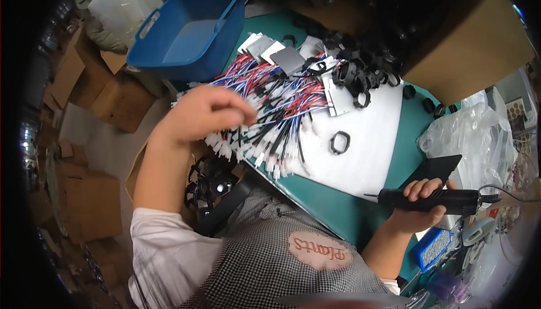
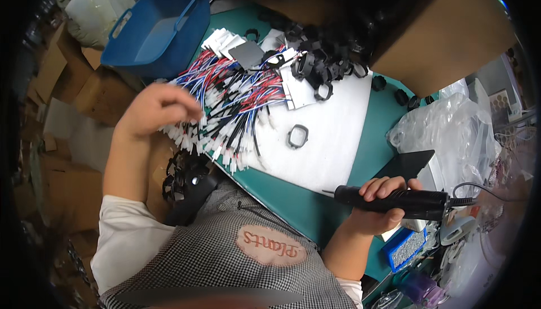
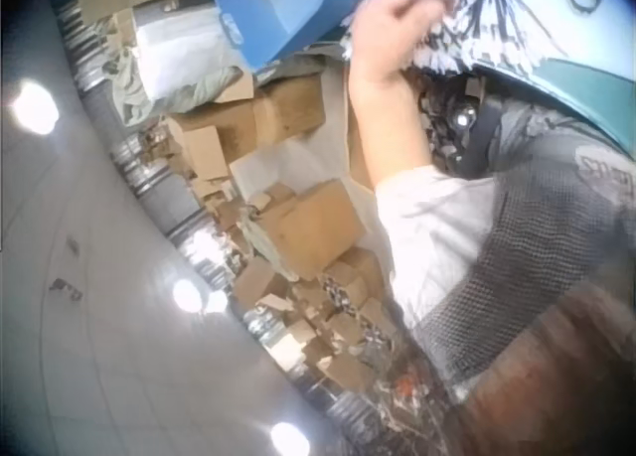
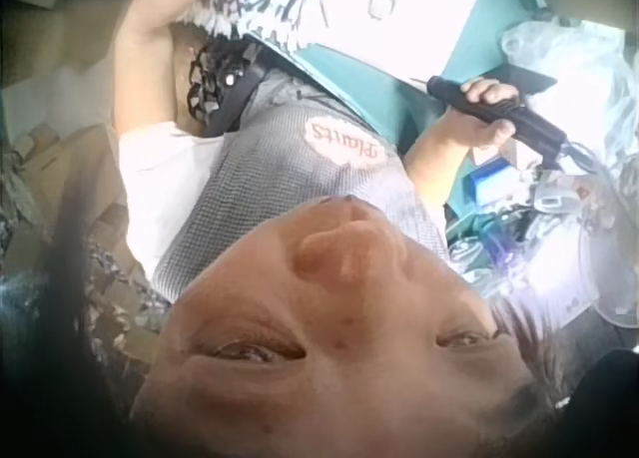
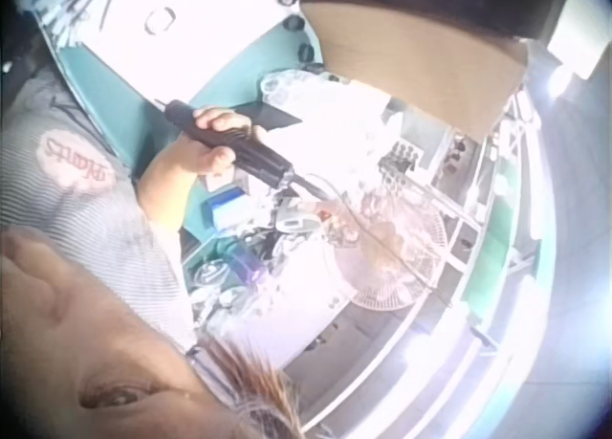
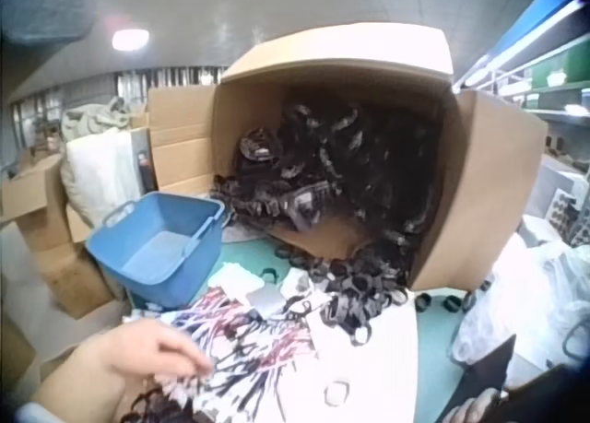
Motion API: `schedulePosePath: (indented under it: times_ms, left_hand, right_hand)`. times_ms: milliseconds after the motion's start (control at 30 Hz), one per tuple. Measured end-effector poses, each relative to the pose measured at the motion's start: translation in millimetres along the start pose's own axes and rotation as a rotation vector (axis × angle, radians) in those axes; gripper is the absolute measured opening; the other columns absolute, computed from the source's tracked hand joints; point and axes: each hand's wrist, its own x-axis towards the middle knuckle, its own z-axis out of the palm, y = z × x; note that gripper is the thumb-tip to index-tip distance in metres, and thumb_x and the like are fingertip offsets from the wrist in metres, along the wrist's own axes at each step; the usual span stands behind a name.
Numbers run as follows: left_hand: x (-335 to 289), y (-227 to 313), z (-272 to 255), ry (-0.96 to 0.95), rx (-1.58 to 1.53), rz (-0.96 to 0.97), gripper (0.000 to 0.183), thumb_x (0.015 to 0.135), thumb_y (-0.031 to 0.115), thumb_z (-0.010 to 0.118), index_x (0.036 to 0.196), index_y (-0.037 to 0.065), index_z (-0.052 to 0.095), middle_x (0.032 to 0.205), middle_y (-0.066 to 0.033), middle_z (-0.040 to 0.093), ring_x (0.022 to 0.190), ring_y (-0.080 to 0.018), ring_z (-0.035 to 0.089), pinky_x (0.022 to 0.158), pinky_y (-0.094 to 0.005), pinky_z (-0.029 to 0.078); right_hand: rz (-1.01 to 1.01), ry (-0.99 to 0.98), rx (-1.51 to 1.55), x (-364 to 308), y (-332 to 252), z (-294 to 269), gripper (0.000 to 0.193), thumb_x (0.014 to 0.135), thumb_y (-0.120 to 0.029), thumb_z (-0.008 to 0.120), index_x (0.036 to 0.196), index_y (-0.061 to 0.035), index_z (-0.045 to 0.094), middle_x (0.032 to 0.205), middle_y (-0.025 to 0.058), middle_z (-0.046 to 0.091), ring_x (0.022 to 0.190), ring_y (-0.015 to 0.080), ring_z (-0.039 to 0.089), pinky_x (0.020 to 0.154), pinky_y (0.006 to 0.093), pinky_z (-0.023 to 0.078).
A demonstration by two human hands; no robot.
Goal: The person assembles electronic components by placing a circular component into an electronic housing and securing it with screws. The screws are fastened using an electric screwdriver.
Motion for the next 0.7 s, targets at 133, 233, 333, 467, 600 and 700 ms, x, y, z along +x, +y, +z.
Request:
schedulePosePath:
  times_ms: [133, 233, 333, 467, 600, 700]
  left_hand:
    - [82, 22, 2, 0.173, 0.117, 0.079, 0.036, 0.085, 0.02, 0.064, 0.112, -0.003, 0.06, 0.103, -0.0105, 0.065, 0.094, -0.016, 0.062, 0.084, -0.0297, 0.05]
    - [153, 33, 3, 0.256, 0.254, 0.17, 0.041, 0.084, 0.023, 0.066, 0.119, 0.001, 0.059, 0.107, -0.01, 0.065, 0.098, -0.0172, 0.062, 0.086, -0.0302, 0.048]
    - [220, 35, 11, 0.374, 0.516, 0.222, 0.044, 0.081, 0.027, 0.067, 0.117, 0.002, 0.061, 0.109, -0.0141, 0.066, 0.098, -0.0235, 0.064, 0.086, -0.033, 0.049]
    - [306, 22, 29, 0.358, 0.964, 0.317, 0.049, 0.081, 0.04, 0.063, 0.12, 0.009, 0.06, 0.118, -0.0139, 0.061, 0.108, -0.0302, 0.058, 0.09, -0.0401, 0.047]
    - [366, 7, 66, 0.108, 1.259, -0.095, 0.051, 0.083, 0.043, 0.061, 0.124, 0.013, 0.056, 0.126, -0.0129, 0.057, 0.116, -0.0299, 0.054, 0.095, -0.0411, 0.044]
    - [386, -19, 67, 0.18, 1.314, -0.091, 0.045, 0.085, 0.04, 0.059, 0.12, 0.012, 0.058, 0.125, -0.0128, 0.057, 0.115, -0.0296, 0.054, 0.094, -0.042, 0.045]
  right_hand:
    - [0.04, 0.034, 0.002, 0, 5, -3, 0.063, 0.082, -0.036, 0.07, 0.128, -0.0067, 0.039, 0.076, 0.0084, 0.052, 0.055, 0.0171, 0.054, 0.052, 0.0293, 0.05]
    - [0.069, 0.059, -0.004, 2, 9, -5, 0.067, 0.078, -0.033, 0.076, 0.125, -0.0047, 0.039, 0.073, 0.0094, 0.053, 0.053, 0.0187, 0.055, 0.049, 0.0316, 0.051]
    - [0.093, 0.059, -0.012, 5, 10, -5, 0.067, 0.075, -0.032, 0.079, 0.123, -0.0043, 0.04, 0.071, 0.0098, 0.053, 0.052, 0.0198, 0.056, 0.049, 0.0326, 0.052]
    - [0.081, 0.037, 0.052, 4, 13, -9, 0.068, 0.073, -0.026, 0.081, 0.122, -0.0032, 0.039, 0.074, 0.0127, 0.057, 0.054, 0.022, 0.059, 0.049, 0.0353, 0.054]
    - [0.097, 0.002, -0.049, 2, 12, -13, 0.065, 0.078, -0.034, 0.076, 0.122, -0.0045, 0.038, 0.07, 0.0081, 0.053, 0.052, 0.0164, 0.055, 0.047, 0.0298, 0.051]
    - [0.132, 0.045, 0.024, 0, 6, -8, 0.066, 0.075, -0.028, 0.08, 0.12, -0.004, 0.038, 0.073, 0.0108, 0.055, 0.057, 0.0195, 0.059, 0.053, 0.0334, 0.053]
